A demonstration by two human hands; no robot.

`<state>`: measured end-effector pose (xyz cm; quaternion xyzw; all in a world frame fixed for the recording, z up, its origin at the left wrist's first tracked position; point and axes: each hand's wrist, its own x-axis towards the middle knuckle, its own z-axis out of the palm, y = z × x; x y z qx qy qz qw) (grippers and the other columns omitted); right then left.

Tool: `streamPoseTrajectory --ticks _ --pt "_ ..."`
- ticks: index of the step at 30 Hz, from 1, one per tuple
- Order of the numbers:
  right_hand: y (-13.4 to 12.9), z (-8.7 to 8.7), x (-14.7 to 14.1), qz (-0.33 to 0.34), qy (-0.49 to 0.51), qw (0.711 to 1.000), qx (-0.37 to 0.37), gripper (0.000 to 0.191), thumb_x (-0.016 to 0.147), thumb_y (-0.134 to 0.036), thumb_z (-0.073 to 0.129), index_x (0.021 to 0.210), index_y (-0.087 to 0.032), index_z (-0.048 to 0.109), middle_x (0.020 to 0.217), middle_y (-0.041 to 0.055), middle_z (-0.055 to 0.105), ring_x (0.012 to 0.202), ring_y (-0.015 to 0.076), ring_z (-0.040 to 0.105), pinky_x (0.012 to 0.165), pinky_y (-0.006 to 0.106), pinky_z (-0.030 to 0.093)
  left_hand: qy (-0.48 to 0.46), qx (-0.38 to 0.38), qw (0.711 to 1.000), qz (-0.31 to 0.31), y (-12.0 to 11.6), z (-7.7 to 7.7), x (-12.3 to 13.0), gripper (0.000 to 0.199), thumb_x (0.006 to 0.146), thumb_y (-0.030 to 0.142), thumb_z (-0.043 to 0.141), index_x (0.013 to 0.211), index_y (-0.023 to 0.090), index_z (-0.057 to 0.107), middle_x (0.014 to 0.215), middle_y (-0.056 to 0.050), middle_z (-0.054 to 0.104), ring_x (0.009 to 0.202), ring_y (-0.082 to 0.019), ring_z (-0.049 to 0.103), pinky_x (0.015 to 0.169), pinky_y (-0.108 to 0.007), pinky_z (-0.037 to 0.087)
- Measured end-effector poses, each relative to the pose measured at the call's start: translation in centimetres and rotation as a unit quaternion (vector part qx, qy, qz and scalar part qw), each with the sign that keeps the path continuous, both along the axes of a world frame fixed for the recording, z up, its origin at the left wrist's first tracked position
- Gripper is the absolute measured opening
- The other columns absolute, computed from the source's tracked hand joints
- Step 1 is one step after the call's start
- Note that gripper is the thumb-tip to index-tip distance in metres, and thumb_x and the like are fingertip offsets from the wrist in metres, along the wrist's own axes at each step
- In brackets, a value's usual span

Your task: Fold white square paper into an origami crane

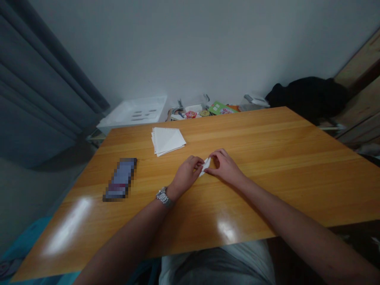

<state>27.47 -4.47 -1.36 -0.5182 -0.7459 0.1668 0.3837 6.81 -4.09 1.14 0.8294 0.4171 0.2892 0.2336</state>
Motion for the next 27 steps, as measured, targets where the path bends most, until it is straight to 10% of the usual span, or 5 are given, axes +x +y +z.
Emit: streamPoseTrajectory --ticks 13,27 --pt "-0.12 0.47 -0.05 0.041 -0.001 0.999 0.018 0.045 0.079 -0.032 0.079 0.12 -0.023 0.062 0.116 0.0087 0.057 0.112 0.0262 0.057 0.101 0.044 0.048 0.013 -0.015 1.0 0.006 0.53 -0.25 -0.21 0.01 0.09 0.017 0.059 0.099 0.018 0.063 0.093 -0.004 0.063 0.085 -0.016 0.062 0.077 -0.028 0.051" --pt "-0.02 0.24 -0.25 0.04 -0.001 0.999 -0.032 0.023 0.076 -0.033 0.08 0.087 -0.02 0.066 0.102 0.0065 0.057 0.099 0.0238 0.056 0.091 0.039 0.047 0.026 -0.038 0.999 0.027 0.47 0.18 0.09 0.006 0.09 0.021 0.058 0.088 0.018 0.064 0.084 -0.003 0.068 0.073 -0.016 0.061 0.065 -0.025 0.044"
